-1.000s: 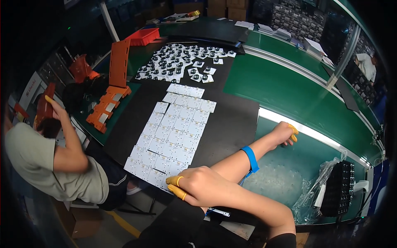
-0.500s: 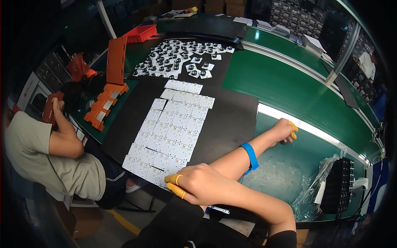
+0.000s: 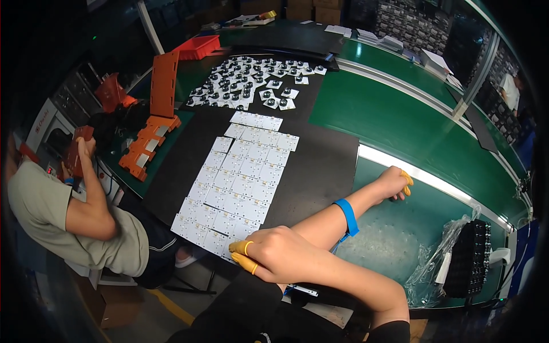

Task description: Assembling small electronic components into an orange mounting fixture on an assembly line.

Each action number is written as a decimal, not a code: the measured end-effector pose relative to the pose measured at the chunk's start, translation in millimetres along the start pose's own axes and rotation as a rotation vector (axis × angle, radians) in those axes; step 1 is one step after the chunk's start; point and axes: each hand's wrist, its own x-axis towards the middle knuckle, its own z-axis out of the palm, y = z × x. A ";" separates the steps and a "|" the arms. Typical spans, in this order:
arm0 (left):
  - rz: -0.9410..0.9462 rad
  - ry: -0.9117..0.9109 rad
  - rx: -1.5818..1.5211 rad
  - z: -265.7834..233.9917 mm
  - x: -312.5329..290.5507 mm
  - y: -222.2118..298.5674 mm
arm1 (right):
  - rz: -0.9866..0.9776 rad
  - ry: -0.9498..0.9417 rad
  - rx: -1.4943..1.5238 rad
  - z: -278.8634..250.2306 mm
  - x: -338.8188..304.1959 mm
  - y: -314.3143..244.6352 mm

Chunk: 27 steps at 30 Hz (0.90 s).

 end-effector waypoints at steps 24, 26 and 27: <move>-0.013 -0.026 0.072 2.6 -2.9 0.2 | 0.015 -0.036 -0.024 -2.6 -1.0 -0.2; -0.017 -0.029 0.081 2.7 -4.4 -0.1 | 0.023 -0.038 -0.008 -3.2 -1.0 -1.8; -0.018 -0.024 0.080 2.8 -5.0 -0.5 | 0.021 -0.040 -0.005 -2.2 -1.5 -1.2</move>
